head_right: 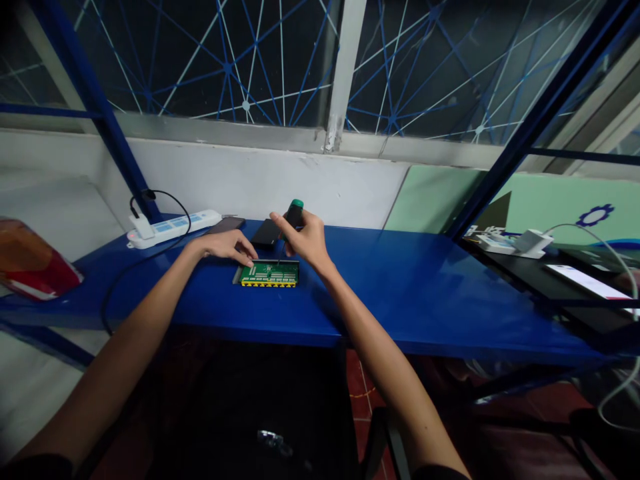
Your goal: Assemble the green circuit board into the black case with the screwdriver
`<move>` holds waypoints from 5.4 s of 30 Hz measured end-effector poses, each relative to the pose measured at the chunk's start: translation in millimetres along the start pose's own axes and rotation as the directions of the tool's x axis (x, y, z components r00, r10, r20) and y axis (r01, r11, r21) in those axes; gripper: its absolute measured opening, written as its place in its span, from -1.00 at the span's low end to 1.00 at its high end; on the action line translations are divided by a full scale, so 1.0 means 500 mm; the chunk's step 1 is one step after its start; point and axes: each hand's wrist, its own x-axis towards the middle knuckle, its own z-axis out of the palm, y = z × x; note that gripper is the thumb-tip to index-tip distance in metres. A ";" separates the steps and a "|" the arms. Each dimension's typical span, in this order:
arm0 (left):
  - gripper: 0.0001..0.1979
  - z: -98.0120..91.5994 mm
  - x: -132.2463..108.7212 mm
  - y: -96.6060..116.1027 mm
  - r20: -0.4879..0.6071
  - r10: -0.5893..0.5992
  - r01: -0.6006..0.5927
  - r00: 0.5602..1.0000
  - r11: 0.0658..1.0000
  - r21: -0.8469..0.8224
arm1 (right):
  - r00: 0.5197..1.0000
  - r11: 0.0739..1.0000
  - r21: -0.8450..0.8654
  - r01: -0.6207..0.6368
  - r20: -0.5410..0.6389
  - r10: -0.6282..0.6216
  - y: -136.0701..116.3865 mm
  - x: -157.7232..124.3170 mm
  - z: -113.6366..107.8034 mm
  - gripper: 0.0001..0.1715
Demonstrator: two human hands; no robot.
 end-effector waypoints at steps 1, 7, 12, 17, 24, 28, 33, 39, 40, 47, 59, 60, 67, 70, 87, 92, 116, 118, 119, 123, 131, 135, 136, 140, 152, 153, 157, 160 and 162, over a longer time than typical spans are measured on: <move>-0.52 0.001 0.002 -0.003 0.003 -0.001 0.001 1.000 1.000 -0.015 | 1.000 1.000 0.007 0.015 0.010 -0.015 -0.004 -0.005 0.007 -0.47; -0.49 0.002 0.005 -0.008 0.018 -0.012 0.013 1.000 0.998 -0.058 | 0.996 1.000 -0.009 0.001 0.091 -0.001 -0.001 -0.020 0.034 -0.48; -0.61 0.002 0.005 -0.009 -0.007 0.023 -0.024 1.000 0.999 -0.030 | 0.994 0.999 -0.046 -0.011 0.109 0.016 0.003 -0.021 0.037 -0.48; -0.65 -0.001 0.001 -0.007 -0.057 0.056 -0.059 0.997 0.997 -0.053 | 0.991 0.998 -0.057 -0.010 0.132 0.018 0.000 -0.021 0.035 -0.49; -0.75 0.014 -0.013 0.052 -0.107 0.220 -0.235 0.970 0.959 -0.158 | 0.943 0.999 0.023 0.037 0.330 -0.042 -0.006 -0.018 0.029 -0.53; -0.78 0.029 -0.007 0.066 -0.068 0.304 -0.311 0.950 0.933 -0.179 | 0.917 0.998 0.059 0.014 0.397 -0.036 -0.007 -0.014 0.025 -0.54; -0.77 0.035 0.013 0.053 0.002 0.393 -0.388 0.920 0.909 -0.150 | 0.872 0.999 0.033 -0.037 0.488 0.016 -0.003 -0.017 0.024 -0.51; -0.74 0.040 0.023 0.046 0.005 0.399 -0.390 0.917 0.899 -0.199 | 0.909 1.000 -0.017 -0.010 0.416 0.016 0.001 -0.019 0.024 -0.55; -0.75 0.041 0.023 0.047 -0.007 0.391 -0.384 0.920 0.900 -0.203 | 0.923 0.999 -0.034 0.003 0.383 0.011 0.002 -0.018 0.024 -0.56; -0.78 0.046 0.019 0.057 -0.066 0.352 -0.358 0.934 0.914 -0.193 | 0.933 0.997 -0.056 0.045 0.359 -0.022 0.001 -0.008 0.014 -0.58; -0.79 0.049 0.023 0.057 -0.134 0.333 -0.351 0.933 0.927 -0.136 | 0.909 0.998 0.007 0.060 0.413 -0.057 0.008 -0.004 0.010 -0.37; -0.79 0.050 0.024 0.056 -0.144 0.332 -0.352 0.932 0.924 -0.147 | 0.920 0.998 -0.002 0.066 0.388 -0.060 0.009 -0.005 0.014 -0.37; -0.75 0.060 0.029 0.058 -0.171 0.321 -0.350 0.932 0.919 -0.182 | 0.971 0.996 -0.048 0.078 0.232 -0.065 0.004 -0.013 0.029 -0.50; -0.76 0.058 0.022 0.066 -0.144 0.333 -0.357 0.932 0.911 -0.206 | 0.967 0.997 -0.044 0.071 0.247 -0.058 0.008 -0.010 0.024 -0.48; -0.65 0.051 0.022 0.057 -0.107 0.399 -0.413 0.911 0.872 -0.263 | 0.932 0.986 0.144 -0.078 0.361 0.021 -0.007 -0.008 0.016 -0.45; -0.70 0.047 0.026 0.054 -0.116 0.419 -0.434 0.901 0.870 -0.233 | 0.928 0.987 0.131 -0.096 0.369 0.041 -0.011 -0.009 0.013 -0.45; -0.64 0.058 0.028 0.049 -0.113 0.419 -0.434 0.901 0.873 -0.225 | 0.883 0.972 0.179 -0.151 0.466 0.052 -0.017 -0.016 0.020 -0.55; -0.69 0.057 0.028 0.046 -0.074 0.449 -0.453 0.891 0.862 -0.227 | 0.885 0.975 0.170 -0.141 0.463 0.047 -0.017 -0.016 0.020 -0.56; -0.71 0.056 0.029 0.045 -0.067 0.452 -0.455 0.889 0.861 -0.226 | 0.886 0.976 0.168 -0.138 0.462 0.045 -0.016 -0.016 0.020 -0.56; -0.71 0.056 0.032 0.042 -0.128 0.399 -0.418 0.908 0.889 -0.185 | 0.875 0.977 0.163 -0.136 0.483 0.041 -0.010 -0.016 0.017 -0.56; -0.67 0.059 0.031 0.054 -0.129 0.411 -0.431 0.902 0.873 -0.230 | 0.867 0.979 0.154 -0.131 0.496 0.038 -0.007 -0.016 0.016 -0.64; -0.70 0.053 0.025 0.054 -0.116 0.398 -0.414 0.910 0.887 -0.204 | 0.869 0.976 0.174 -0.135 0.494 0.032 -0.014 -0.016 0.016 -0.60; -0.71 0.051 0.024 0.053 -0.112 0.394 -0.410 0.912 0.889 -0.205 | 0.871 0.975 0.176 -0.134 0.491 0.031 -0.015 -0.017 0.016 -0.59; -0.73 0.052 0.027 0.048 -0.145 0.346 -0.370 0.927 0.907 -0.201 | 0.874 0.977 0.160 -0.138 0.485 0.044 -0.014 -0.017 0.014 -0.59; -0.72 0.050 0.015 0.061 -0.130 0.378 -0.397 0.917 0.899 -0.188 | 0.870 0.967 0.186 -0.172 0.490 0.061 -0.026 -0.018 0.012 -0.58; -0.72 0.049 0.016 0.059 -0.136 0.379 -0.400 0.915 0.897 -0.188 | 0.873 0.968 0.183 -0.174 0.483 0.066 -0.027 -0.019 0.012 -0.57; -0.73 0.051 0.024 0.054 -0.183 0.354 -0.385 0.917 0.905 -0.178 | 0.880 0.968 0.186 -0.170 0.471 0.064 -0.025 -0.019 0.012 -0.56; -0.71 0.052 0.023 0.056 -0.178 0.334 -0.365 0.926 0.912 -0.186 | 0.882 0.969 0.194 -0.155 0.468 0.048 -0.023 -0.019 0.013 -0.58; -0.71 0.051 0.022 0.057 -0.133 0.372 -0.392 0.919 0.899 -0.197 | 0.888 0.971 0.193 -0.145 0.458 0.041 -0.022 -0.019 0.012 -0.59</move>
